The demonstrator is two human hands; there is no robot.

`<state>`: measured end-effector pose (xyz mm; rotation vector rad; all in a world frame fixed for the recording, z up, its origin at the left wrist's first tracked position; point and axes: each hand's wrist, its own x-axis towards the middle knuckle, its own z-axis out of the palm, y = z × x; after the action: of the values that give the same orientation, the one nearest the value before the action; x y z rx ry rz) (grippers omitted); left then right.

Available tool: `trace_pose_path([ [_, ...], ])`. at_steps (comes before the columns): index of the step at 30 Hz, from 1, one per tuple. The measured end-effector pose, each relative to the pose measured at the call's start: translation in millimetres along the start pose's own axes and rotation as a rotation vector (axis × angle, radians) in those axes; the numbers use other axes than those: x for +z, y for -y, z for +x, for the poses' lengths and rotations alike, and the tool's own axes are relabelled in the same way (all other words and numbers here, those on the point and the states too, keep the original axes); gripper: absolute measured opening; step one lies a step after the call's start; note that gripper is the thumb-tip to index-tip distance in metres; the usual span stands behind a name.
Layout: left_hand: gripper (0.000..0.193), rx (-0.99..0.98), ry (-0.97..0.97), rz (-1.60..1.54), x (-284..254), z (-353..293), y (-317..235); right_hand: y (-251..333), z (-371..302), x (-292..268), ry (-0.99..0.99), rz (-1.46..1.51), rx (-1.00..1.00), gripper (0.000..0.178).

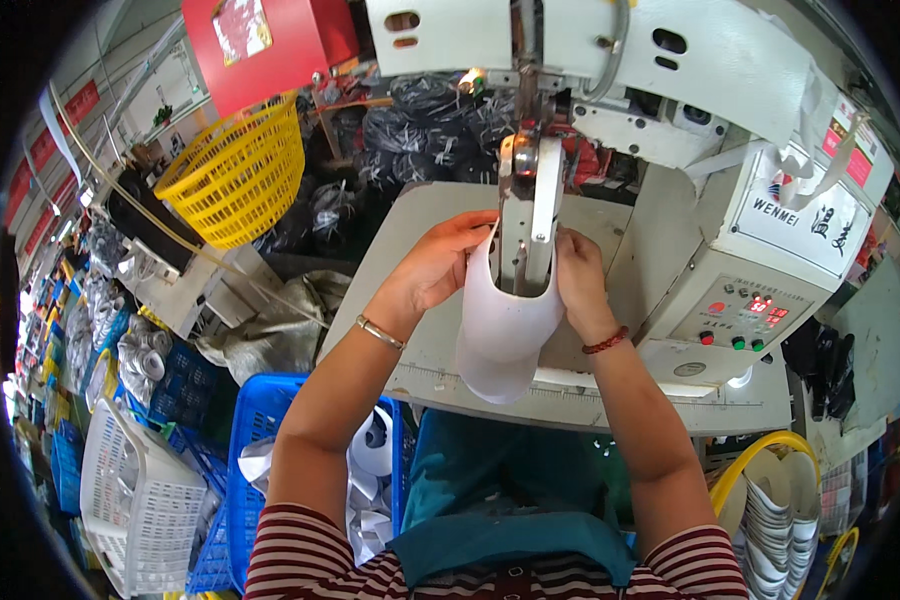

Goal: The person bonds shoe components using a pressing machine, threads tape through the machine's feed mechanism by hand, and fits the shoe parts together.

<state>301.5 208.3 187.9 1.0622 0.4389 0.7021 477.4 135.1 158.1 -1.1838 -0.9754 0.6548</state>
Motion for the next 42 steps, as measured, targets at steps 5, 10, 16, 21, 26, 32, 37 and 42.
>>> trace_pose_path([
  [5,0.03,-0.055,-0.19,0.343,-30,6,61,-130,10,-33,0.059,-0.581,-0.413,0.028],
  [10,0.02,0.331,-0.41,0.722,-38,4,113,-112,-10,-39,0.095,-0.398,-0.198,0.028],
  [16,0.016,0.389,-0.522,0.828,-45,-86,121,-93,-26,-40,0.1,-0.788,-0.322,0.027],
  [21,0.017,0.295,-0.903,0.834,-127,-221,147,-92,-60,-54,0.102,-0.621,-0.342,0.02],
  [26,0.028,-0.4,-1.283,1.098,-212,-377,233,-95,-69,-53,0.127,-0.435,-0.239,0.02],
  [32,0.056,-0.789,-1.327,1.276,-177,-349,283,-95,-70,-55,0.124,-0.43,-0.258,0.022],
  [37,0.063,-0.805,-1.456,1.268,-209,-310,272,-93,-72,-52,0.136,-0.425,-0.215,0.022],
  [42,0.029,-0.631,-1.258,1.253,-241,-321,263,-94,-72,-51,0.128,-0.463,-0.273,0.022],
])
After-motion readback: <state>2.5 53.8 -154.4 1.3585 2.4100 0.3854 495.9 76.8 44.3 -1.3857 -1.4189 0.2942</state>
